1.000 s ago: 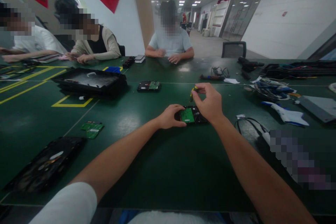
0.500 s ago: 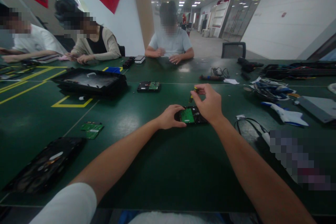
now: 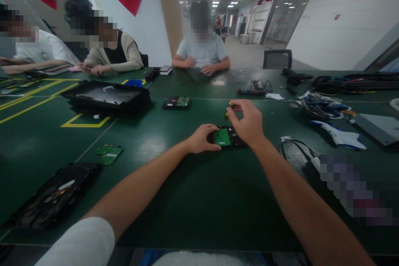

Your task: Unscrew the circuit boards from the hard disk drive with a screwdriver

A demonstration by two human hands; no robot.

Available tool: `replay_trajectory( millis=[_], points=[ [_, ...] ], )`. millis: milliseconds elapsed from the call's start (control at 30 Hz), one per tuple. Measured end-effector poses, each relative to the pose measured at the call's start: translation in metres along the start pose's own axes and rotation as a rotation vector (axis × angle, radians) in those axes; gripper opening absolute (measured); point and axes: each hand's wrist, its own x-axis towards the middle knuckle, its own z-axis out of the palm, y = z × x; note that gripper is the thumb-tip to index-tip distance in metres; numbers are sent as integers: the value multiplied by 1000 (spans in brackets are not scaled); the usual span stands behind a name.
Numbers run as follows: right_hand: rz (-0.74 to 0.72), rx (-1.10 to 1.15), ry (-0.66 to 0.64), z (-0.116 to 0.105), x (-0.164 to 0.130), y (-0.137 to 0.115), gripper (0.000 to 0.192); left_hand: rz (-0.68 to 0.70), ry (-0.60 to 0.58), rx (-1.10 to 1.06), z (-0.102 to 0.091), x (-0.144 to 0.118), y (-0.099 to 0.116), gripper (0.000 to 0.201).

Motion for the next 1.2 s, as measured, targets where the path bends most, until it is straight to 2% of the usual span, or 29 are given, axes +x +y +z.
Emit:
replay_trajectory(
  millis=[100,333,533,733,967,1200],
  points=[
    [-41,-13,3,-1,0,-1,20,11,1,4,0,0,1,93],
    [41,5,10,1,0,2,18,13,8,2,-1,-1,3,91],
    [-29,-22,8,-2,1,-3,17,12,3,6,-1,0,3,90],
    [25,-8,42,1,0,0,13,18,18,1,0,0,3,88],
    [-65,-21,25,-2,2,-2,16,16,5,-3,0,0,1,91],
    [6,-13,50,1,0,0,14,4,-1,-1,0,0,1,91]
  ],
)
